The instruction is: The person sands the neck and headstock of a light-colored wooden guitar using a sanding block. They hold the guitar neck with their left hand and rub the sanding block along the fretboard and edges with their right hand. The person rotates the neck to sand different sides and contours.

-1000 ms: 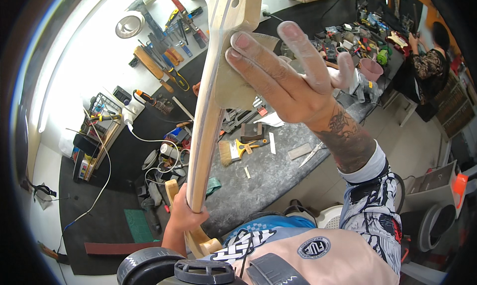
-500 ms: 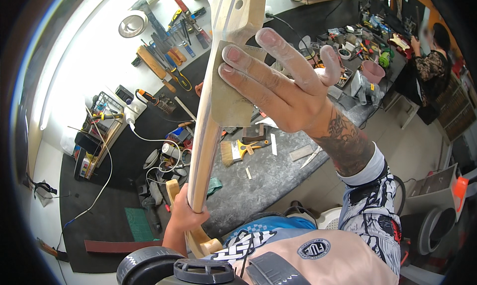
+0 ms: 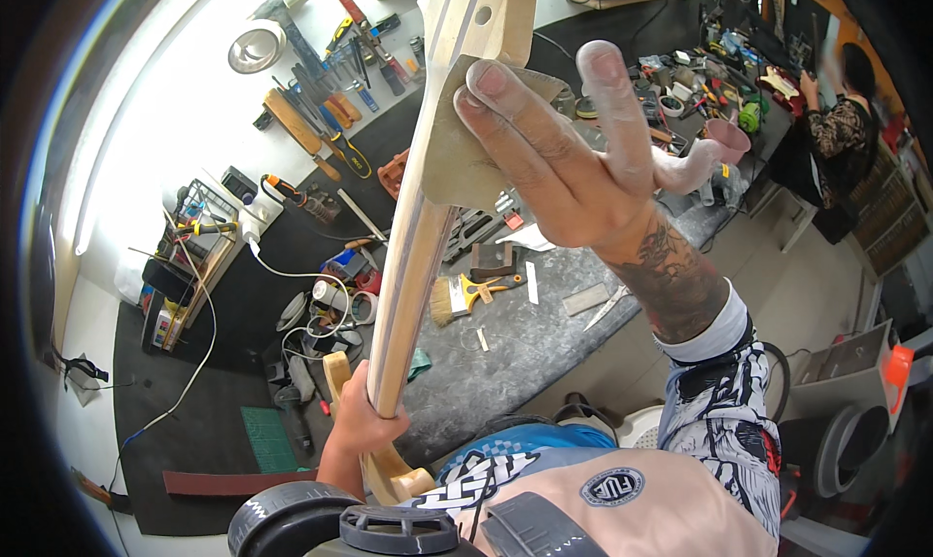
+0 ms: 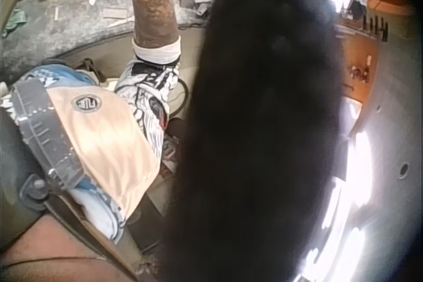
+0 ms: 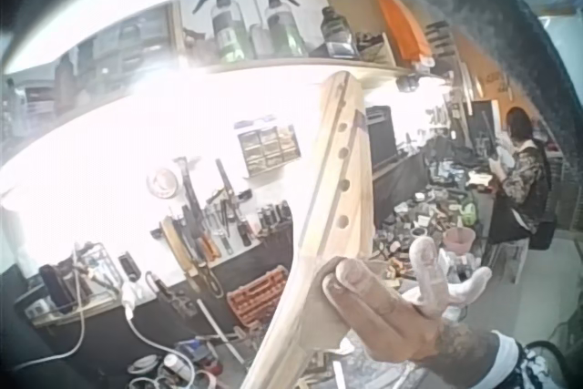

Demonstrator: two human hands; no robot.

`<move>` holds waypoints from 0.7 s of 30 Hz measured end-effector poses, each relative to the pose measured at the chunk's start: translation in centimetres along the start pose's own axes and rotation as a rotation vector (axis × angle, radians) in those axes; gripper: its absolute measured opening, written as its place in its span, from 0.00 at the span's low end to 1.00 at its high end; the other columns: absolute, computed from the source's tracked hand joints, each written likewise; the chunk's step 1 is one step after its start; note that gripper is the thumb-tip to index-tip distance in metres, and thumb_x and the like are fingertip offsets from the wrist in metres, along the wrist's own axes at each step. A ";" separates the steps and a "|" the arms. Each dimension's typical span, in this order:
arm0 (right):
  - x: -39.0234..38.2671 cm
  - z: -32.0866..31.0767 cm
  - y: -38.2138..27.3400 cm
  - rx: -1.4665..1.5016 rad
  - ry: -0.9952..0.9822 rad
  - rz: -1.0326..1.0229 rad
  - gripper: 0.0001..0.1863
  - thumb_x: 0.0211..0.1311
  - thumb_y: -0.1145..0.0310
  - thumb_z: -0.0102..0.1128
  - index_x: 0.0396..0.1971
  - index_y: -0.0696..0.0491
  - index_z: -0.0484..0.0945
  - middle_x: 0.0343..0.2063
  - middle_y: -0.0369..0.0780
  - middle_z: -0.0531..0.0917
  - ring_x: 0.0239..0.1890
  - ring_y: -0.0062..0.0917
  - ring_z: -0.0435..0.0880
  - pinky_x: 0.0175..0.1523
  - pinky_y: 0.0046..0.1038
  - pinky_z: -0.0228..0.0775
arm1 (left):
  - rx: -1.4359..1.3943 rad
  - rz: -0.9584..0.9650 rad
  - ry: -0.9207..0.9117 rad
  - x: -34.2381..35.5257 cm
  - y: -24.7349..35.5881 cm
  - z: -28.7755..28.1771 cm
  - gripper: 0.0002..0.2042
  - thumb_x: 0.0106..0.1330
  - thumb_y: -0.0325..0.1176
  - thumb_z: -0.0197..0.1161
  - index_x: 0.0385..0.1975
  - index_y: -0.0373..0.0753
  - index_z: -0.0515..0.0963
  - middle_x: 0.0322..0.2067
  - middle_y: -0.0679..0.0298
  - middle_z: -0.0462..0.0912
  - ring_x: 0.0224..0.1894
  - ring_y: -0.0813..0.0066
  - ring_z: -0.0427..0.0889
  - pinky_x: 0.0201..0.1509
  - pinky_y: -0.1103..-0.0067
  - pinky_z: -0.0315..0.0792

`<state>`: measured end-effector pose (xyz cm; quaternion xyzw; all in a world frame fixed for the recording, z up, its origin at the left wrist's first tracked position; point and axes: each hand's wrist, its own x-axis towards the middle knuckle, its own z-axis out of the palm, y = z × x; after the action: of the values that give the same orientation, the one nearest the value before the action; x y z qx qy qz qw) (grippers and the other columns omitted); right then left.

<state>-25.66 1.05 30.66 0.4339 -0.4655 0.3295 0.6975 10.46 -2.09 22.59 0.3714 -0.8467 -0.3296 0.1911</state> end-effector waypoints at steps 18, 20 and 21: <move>0.4 -0.3 0.4 -0.046 -0.024 -0.007 0.15 0.67 0.50 0.61 0.50 0.31 0.86 0.55 0.23 0.85 0.66 0.32 0.74 0.80 0.49 0.27 | -0.015 0.008 0.022 0.2 -0.3 0.4 0.22 0.43 0.26 0.70 0.42 0.34 0.73 0.30 0.58 0.81 0.32 0.67 0.83 0.40 0.74 0.77; -0.1 -0.6 0.2 0.025 -0.092 -0.014 0.14 0.68 0.48 0.60 0.50 0.29 0.86 0.56 0.22 0.85 0.66 0.31 0.74 0.79 0.53 0.17 | -0.028 0.006 0.019 0.3 -0.2 0.3 0.22 0.43 0.26 0.70 0.42 0.34 0.73 0.30 0.58 0.81 0.32 0.68 0.83 0.40 0.74 0.77; -0.1 -0.6 0.2 0.031 -0.092 -0.010 0.14 0.68 0.48 0.60 0.50 0.29 0.86 0.55 0.22 0.85 0.66 0.31 0.75 0.78 0.53 0.16 | -0.035 0.005 0.017 0.4 -0.1 0.3 0.22 0.43 0.26 0.70 0.42 0.33 0.73 0.31 0.58 0.81 0.32 0.68 0.83 0.40 0.74 0.77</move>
<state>-25.66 1.71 30.54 0.4618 -0.4895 0.3129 0.6702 10.12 -2.32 22.36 0.3689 -0.8400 -0.3406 0.2057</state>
